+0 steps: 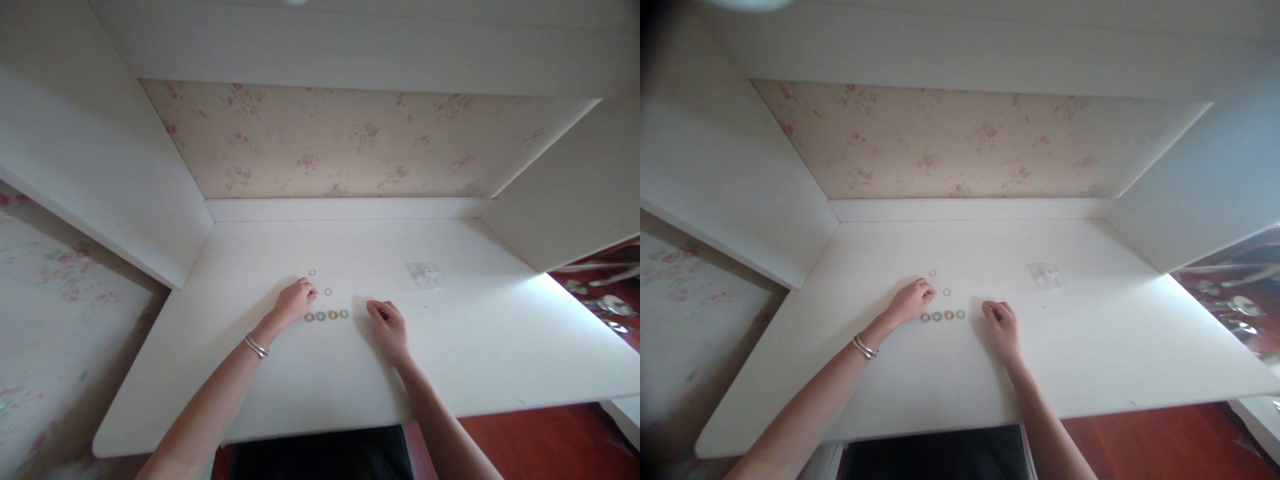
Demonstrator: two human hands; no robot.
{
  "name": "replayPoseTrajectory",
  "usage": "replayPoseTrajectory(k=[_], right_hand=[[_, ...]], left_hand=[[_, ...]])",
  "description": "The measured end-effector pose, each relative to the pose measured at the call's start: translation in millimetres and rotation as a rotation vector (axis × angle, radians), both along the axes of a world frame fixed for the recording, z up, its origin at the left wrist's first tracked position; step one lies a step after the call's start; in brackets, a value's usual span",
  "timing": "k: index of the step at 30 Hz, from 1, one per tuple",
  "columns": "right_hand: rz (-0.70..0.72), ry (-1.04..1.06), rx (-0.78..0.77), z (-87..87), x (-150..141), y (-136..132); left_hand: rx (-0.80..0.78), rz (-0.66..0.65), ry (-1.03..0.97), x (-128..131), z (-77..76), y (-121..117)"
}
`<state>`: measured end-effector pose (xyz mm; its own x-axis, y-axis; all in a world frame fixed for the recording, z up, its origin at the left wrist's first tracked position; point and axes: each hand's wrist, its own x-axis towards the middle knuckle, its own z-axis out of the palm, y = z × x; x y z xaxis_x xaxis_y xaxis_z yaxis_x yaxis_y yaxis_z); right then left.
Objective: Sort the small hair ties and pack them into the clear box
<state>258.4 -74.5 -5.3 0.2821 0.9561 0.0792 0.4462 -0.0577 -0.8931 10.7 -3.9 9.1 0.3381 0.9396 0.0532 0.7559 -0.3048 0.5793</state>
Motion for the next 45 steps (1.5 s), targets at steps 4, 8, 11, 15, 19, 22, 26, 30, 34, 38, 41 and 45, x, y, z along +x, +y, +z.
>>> replayPoseTrajectory(k=[4, 8, 11, 15, 19, 22, 26, 30, 34, 38, 41, 45], right_hand=[[0.019, 0.005, -0.009, 1.3, 0.7, -0.2], [0.021, 0.0, -0.011, 1.3, 0.4, 1.1], [0.021, -0.008, -0.015, 0.6, -1.0, 2.6], [0.02, -0.009, -0.02, -0.2, -2.3, 3.1], [0.018, -0.009, -0.012, -0.2, -2.5, 2.4], [0.018, -0.014, -0.013, 0.0, -2.5, 1.8], [0.026, -0.041, -0.017, -1.3, -1.6, 1.1], [0.065, -0.101, -0.024, -1.1, -4.7, 4.8], [0.209, -0.233, 0.016, 9.0, -18.5, 17.9], [0.419, -0.491, 0.055, 23.0, -34.8, 38.9], [0.589, -0.687, 0.056, 29.1, -40.4, 55.0], [0.717, -0.803, 0.086, 31.0, -40.3, 69.0]], left_hand=[[0.0, -0.04, -0.138, -11.8, 1.0, -14.3], [0.052, -0.037, -0.197, -20.4, 3.4, -42.5], [0.096, -0.051, -0.201, -21.6, 3.7, -58.7], [0.164, -0.083, -0.162, -20.6, 0.3, -65.6], [0.216, -0.115, -0.072, -19.4, -2.0, -66.2], [0.225, -0.128, -0.01, -18.6, -1.1, -67.1], [0.214, -0.113, -0.044, -18.2, 1.9, -69.0], [0.146, -0.017, -0.217, -20.4, 3.8, -68.5], [0.094, 0.13, -0.332, -24.6, 2.8, -64.0], [0.075, 0.177, -0.346, -26.9, 1.8, -61.4], [0.069, 0.184, -0.349, -27.3, 1.5, -61.7], [0.068, 0.191, -0.35, -28.2, 0.9, -62.1]])
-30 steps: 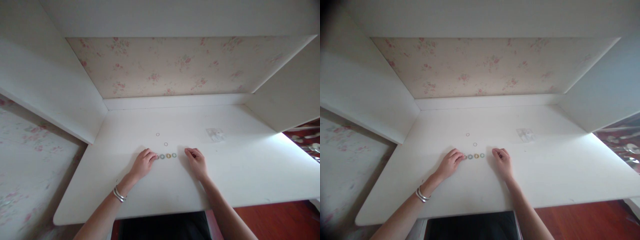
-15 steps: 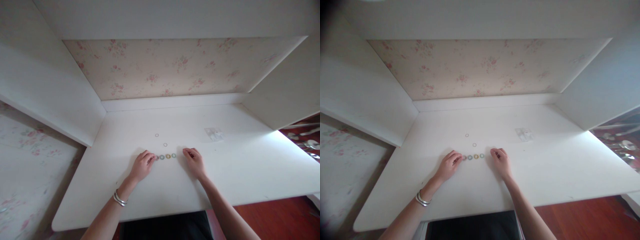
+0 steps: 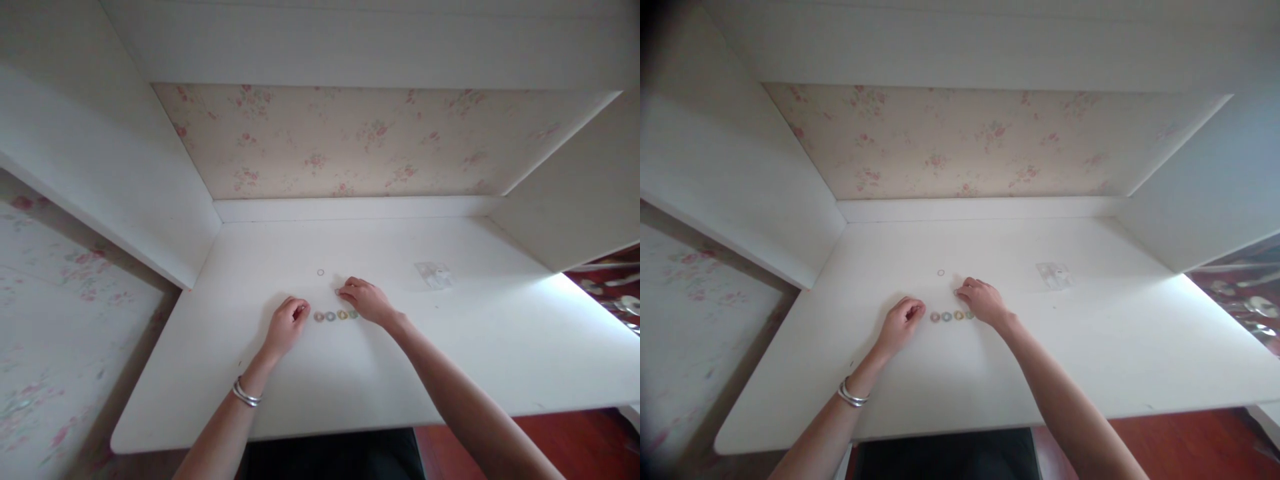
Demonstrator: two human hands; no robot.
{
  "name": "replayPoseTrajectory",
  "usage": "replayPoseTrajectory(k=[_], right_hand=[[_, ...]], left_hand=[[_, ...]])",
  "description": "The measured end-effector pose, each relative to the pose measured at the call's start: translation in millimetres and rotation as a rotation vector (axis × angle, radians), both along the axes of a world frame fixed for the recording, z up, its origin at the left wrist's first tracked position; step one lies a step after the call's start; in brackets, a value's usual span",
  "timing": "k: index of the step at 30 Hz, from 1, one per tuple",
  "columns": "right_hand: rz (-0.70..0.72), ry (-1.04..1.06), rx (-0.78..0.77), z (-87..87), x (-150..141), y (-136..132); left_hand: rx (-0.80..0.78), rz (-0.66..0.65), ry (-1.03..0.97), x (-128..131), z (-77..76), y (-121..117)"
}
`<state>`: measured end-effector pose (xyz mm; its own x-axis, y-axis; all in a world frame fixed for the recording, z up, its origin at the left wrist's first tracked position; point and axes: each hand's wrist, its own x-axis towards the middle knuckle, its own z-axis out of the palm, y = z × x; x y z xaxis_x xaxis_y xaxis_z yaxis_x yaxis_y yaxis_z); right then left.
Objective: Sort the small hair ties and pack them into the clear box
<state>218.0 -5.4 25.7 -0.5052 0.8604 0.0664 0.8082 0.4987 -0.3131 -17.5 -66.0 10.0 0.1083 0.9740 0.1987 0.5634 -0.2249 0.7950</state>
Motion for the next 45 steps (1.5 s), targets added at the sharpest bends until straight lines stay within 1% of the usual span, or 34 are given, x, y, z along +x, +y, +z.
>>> replayPoseTrajectory(k=[2, 5, 9, 13, 17, 20, 29, 34, 37, 41, 45], right_hand=[[0.019, -0.032, 0.013, -0.7, 0.8, 3.0], [0.011, -0.061, 0.03, -3.1, 1.6, 3.7], [-0.012, -0.025, 0.055, -5.4, 1.3, -4.7], [-0.082, 0.063, 0.113, -4.7, -4.3, -31.5], [-0.058, 0.052, 0.164, -4.8, -14.4, -63.3], [-0.065, 0.027, 0.186, -6.0, -21.7, -75.1], [-0.065, -0.016, 0.214, -10.0, -31.6, -76.0], [-0.071, 0.004, 0.226, -10.0, -29.5, -76.6], [-0.133, 0.098, 0.255, -7.1, -19.1, -79.7], [-0.336, 0.309, 0.27, -11.3, 6.0, -89.8], [-0.52, 0.503, 0.138, -25.0, 30.6, -104.9]], left_hand=[[0.0, -0.005, 0.002, -0.7, -0.3, 0.2], [-0.001, -0.017, 0.006, -1.7, -0.7, 0.5], [-0.005, -0.025, -0.001, -2.4, -1.0, 0.7], [-0.011, -0.031, -0.015, -2.6, -0.1, 0.6], [0.0, -0.046, -0.007, -3.1, 0.8, 0.7], [0.008, -0.059, -0.005, -3.9, -0.5, 0.9], [0.006, -0.055, -0.005, -4.5, -3.2, 0.8], [0.003, -0.052, -0.017, -6.0, -2.4, 1.3], [-0.016, -0.046, -0.022, -8.4, -2.3, 2.8], [-0.041, -0.043, -0.018, -9.9, -2.9, 9.4], [-0.013, -0.075, 0.072, -4.6, -1.5, 25.3]])
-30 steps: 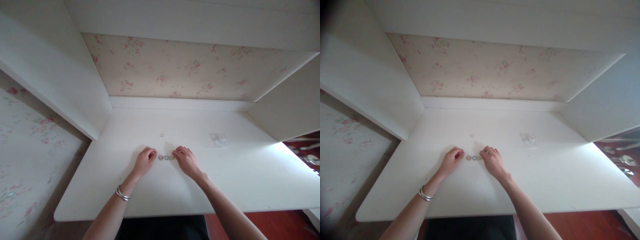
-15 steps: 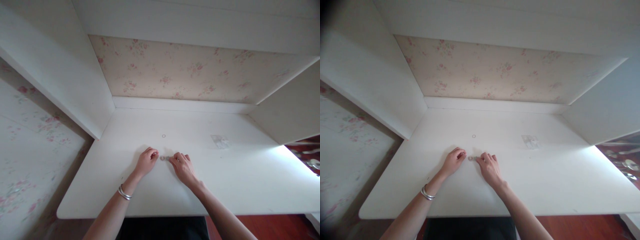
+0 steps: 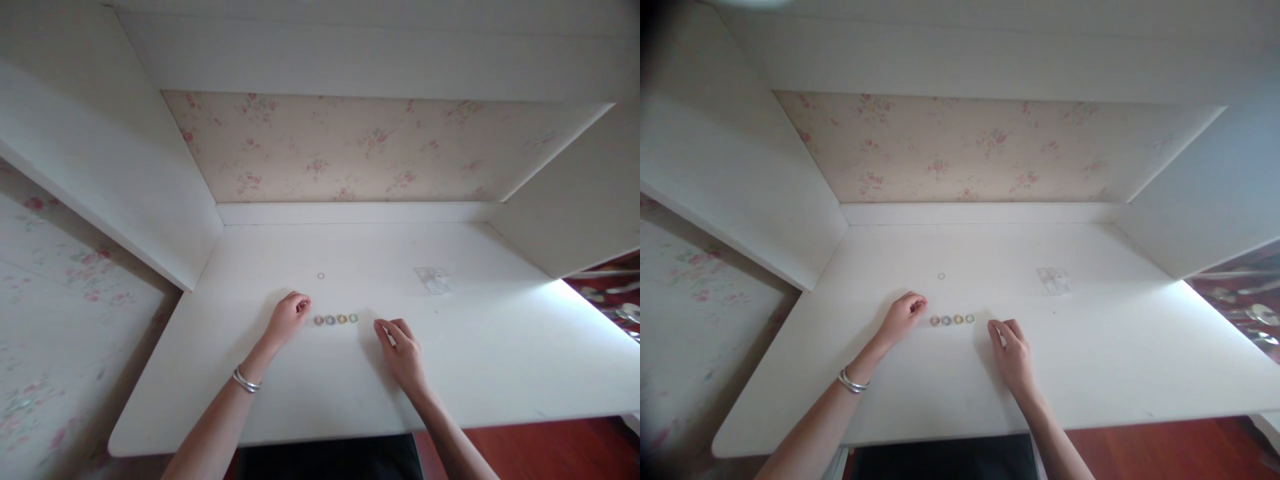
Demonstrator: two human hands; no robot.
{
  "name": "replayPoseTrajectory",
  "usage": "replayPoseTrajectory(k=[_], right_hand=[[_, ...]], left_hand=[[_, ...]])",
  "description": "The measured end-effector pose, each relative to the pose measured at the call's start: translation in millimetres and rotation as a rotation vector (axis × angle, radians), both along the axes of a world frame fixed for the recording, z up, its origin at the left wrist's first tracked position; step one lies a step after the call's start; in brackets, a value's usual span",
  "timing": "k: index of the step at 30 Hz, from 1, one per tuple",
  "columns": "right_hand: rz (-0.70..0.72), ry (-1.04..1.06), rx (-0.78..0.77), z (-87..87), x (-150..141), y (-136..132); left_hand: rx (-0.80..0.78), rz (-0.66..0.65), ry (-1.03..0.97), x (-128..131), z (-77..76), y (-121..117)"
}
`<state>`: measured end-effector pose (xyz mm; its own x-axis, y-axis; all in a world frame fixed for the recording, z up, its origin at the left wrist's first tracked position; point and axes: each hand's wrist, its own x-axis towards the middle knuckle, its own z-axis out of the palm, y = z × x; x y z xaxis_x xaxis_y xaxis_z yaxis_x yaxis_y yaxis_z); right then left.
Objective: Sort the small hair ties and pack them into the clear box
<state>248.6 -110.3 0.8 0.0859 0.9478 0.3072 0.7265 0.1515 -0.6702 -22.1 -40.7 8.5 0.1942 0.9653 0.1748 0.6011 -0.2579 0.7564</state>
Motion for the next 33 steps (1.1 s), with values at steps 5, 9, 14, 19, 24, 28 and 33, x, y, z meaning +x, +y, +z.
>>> replayPoseTrajectory(k=[5, 9, 14, 19, 24, 28, 33], right_hand=[[-0.09, 0.111, -0.08, -8.4, 10.3, -8.1], [-0.082, 0.124, -0.067, -5.1, 8.5, -4.1], [-0.038, 0.112, -0.084, -2.5, 9.6, -2.3], [-0.027, 0.132, -0.068, -2.4, 12.0, -2.1], [-0.016, 0.169, -0.076, -3.1, 13.2, -1.7], [-0.01, 0.182, -0.082, -3.1, 13.0, -2.3], [0.018, 0.189, -0.092, -2.1, 12.5, -3.0]], left_hand=[[0.032, -0.03, 0.183, 17.6, 3.6, 29.7], [0.028, 0.024, 0.362, 32.4, 4.4, 52.4], [0.017, 0.041, 0.532, 40.3, 4.3, 64.5], [0.025, -0.016, 0.498, 35.8, 3.2, 61.7], [0.046, -0.107, 0.369, 29.3, -0.4, 48.4], [0.053, -0.111, 0.24, 32.5, 2.4, 26.5], [0.076, -0.152, 0.207, 42.4, 15.3, -5.5]])
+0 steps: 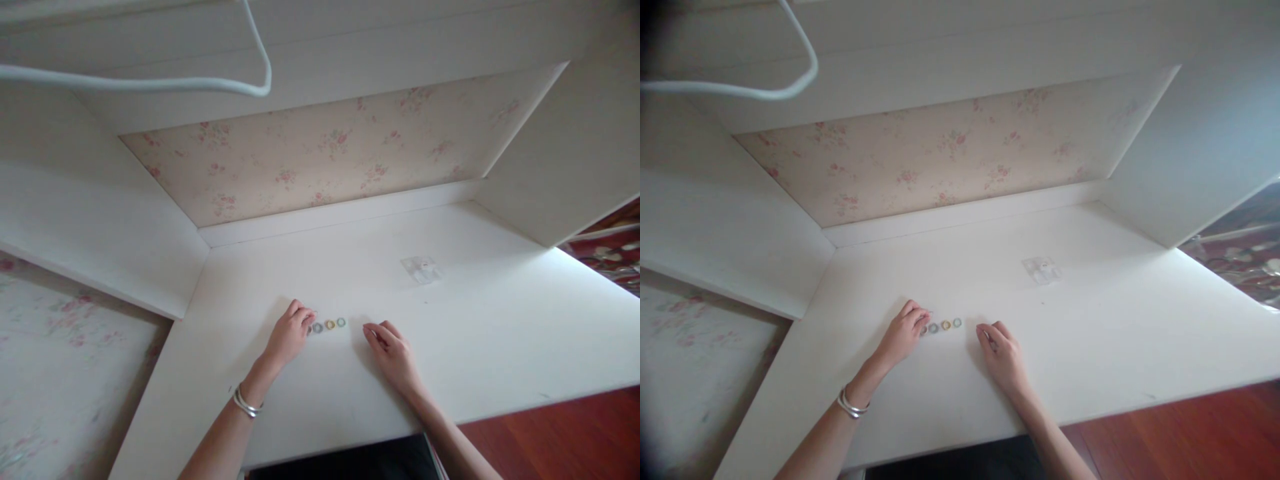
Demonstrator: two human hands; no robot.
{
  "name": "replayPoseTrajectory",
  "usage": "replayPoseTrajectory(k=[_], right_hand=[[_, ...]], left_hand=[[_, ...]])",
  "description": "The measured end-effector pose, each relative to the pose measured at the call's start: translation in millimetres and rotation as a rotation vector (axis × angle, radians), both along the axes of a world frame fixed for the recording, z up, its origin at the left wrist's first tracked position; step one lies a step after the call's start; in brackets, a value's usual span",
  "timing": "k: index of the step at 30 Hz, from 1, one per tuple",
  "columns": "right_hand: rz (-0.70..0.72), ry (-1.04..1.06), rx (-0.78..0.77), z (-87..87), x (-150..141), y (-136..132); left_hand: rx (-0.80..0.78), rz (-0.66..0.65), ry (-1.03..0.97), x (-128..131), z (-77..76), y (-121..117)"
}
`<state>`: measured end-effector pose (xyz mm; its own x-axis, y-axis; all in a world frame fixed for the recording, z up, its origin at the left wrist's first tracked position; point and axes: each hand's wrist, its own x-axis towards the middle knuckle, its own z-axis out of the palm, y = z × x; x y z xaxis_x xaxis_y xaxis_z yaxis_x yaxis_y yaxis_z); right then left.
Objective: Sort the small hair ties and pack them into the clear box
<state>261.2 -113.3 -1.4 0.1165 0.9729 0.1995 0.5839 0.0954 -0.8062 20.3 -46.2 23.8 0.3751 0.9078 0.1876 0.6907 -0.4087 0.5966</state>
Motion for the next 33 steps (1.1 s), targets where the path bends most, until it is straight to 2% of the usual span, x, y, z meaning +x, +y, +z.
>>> replayPoseTrajectory(k=[6, 15, 19, 24, 29, 33], right_hand=[[0.004, 0.009, -0.002, 1.5, 0.1, 0.0], [0.006, 0.012, 0.009, 0.6, -1.8, -0.6], [0.005, 0.012, 0.025, 1.0, -2.3, -1.6], [0.0, 0.013, -0.008, 3.0, -1.5, -2.1], [0.002, 0.069, -0.086, 5.0, 8.0, 8.0], [0.006, 0.096, -0.17, 4.8, 27.0, 24.7]], left_hand=[[0.007, -0.011, 0.093, 6.4, 4.5, -22.4], [0.032, -0.019, 0.181, 5.7, 0.3, -28.4], [0.025, 0.024, 0.037, 3.6, 0.5, -30.6], [-0.01, 0.154, -0.175, -4.2, -2.1, -35.1], [-0.161, 0.255, -0.301, -16.7, -6.6, -37.9], [-0.275, 0.312, -0.371, -22.8, -5.1, -38.0]])
